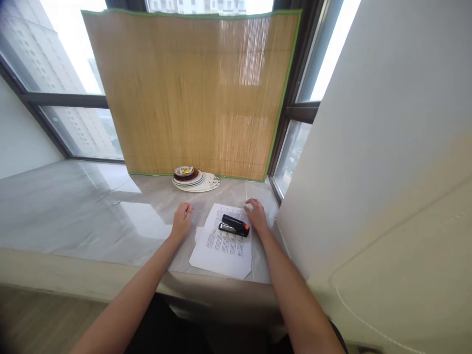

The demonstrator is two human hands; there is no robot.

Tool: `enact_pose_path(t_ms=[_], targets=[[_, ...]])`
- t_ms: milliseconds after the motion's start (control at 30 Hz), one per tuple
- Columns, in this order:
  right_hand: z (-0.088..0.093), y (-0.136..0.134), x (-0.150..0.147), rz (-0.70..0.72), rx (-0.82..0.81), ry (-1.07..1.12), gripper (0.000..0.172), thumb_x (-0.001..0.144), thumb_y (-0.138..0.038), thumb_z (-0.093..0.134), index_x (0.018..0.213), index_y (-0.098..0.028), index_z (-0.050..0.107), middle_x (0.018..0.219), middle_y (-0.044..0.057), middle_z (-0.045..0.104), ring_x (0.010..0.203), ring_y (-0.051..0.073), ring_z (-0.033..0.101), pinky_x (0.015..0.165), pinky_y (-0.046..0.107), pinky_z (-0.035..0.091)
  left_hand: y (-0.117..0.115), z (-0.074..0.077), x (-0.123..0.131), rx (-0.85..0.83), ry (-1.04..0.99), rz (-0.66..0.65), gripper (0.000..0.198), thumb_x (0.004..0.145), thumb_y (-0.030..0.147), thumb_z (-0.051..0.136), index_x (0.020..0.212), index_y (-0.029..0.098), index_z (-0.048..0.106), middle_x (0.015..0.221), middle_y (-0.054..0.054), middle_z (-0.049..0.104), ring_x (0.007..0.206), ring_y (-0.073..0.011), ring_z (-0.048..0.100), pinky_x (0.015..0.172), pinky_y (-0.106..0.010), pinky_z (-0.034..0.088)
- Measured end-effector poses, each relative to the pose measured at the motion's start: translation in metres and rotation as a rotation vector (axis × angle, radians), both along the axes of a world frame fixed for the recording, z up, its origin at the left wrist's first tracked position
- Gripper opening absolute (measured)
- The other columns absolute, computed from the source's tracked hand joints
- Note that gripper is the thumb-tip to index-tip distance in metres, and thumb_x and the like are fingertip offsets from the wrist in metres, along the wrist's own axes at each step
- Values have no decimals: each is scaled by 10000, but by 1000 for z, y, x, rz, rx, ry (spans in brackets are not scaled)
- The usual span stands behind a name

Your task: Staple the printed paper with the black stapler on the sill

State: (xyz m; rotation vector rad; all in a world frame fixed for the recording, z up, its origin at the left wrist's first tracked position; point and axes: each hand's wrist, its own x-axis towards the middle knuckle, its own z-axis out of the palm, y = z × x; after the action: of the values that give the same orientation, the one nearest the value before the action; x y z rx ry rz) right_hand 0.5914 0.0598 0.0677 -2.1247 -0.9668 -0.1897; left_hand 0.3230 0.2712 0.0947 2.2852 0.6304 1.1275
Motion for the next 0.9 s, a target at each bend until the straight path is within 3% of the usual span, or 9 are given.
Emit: enact_pose_path(t_ms=[100, 200, 300, 467, 567, 667, 767, 900], targets=[[-4, 19, -3, -11, -284, -43, 566, 991, -399, 543, 1477, -112, 586, 1656, 221, 443, 1543, 343, 418, 1259, 499, 319, 21, 1, -38, 73, 297, 157, 229, 1031, 268, 460, 1099, 188, 664, 1156, -146, 656, 1106, -283, 616, 1014, -456, 503], [-6, 47, -13, -2, -497, -42, 669, 1045, -425, 482, 1590, -39, 445, 1704, 292, 307, 1612, 390, 279, 1296, 578, 200, 44, -1, -83, 115, 593, 446, 361, 1053, 360, 458, 1291, 188, 667, 1462, -215, 564, 1366, -414, 488, 1092, -670, 406], [-5, 86, -34, 112, -613, -90, 650, 1088, -434, 372, 1639, -89, 379, 1751, 240, 213, 1641, 358, 207, 1295, 645, 130, 55, -8, -108, 89, 693, 666, 481, 1088, 431, 357, 1383, 167, 630, 1511, -262, 519, 1432, -463, 412, 1077, -775, 348], [5, 166, -101, 332, -592, -111, 614, 1103, -434, 318, 1668, -193, 341, 1777, 158, 184, 1650, 315, 183, 1261, 741, 109, 57, -15, -108, 122, 731, 676, 438, 1074, 328, 352, 1375, 139, 609, 1390, -274, 569, 1342, -418, 487, 1072, -771, 355], [14, 196, -135, 424, -574, -140, 600, 1108, -457, 326, 1668, -246, 352, 1793, 117, 127, 1653, 317, 163, 1247, 769, 98, 59, -13, -109, 109, 714, 659, 422, 1081, 293, 316, 1352, 155, 609, 1361, -245, 575, 1311, -395, 509, 1077, -737, 367], [21, 200, -146, 550, -562, -205, 541, 1116, -491, 324, 1631, -355, 423, 1799, 18, 128, 1660, 321, 119, 1238, 786, 71, 62, -11, -113, 89, 697, 655, 421, 1086, 271, 290, 1331, 172, 618, 1349, -223, 578, 1282, -376, 526, 1082, -701, 373], [23, 183, -136, 660, -546, -260, 523, 1123, -514, 303, 1611, -400, 452, 1790, -27, 179, 1660, 331, 111, 1247, 775, 52, 64, -13, -113, 76, 679, 666, 417, 1086, 271, 289, 1305, 185, 633, 1323, -209, 591, 1249, -372, 536, 1079, -689, 372], [21, 148, -108, 616, -571, -278, 512, 1126, -494, 307, 1601, -399, 473, 1786, -22, 198, 1654, 330, 150, 1259, 754, 65, 63, -15, -112, 116, 686, 692, 400, 1077, 283, 323, 1307, 168, 630, 1310, -212, 592, 1253, -386, 527, 1075, -693, 371]])
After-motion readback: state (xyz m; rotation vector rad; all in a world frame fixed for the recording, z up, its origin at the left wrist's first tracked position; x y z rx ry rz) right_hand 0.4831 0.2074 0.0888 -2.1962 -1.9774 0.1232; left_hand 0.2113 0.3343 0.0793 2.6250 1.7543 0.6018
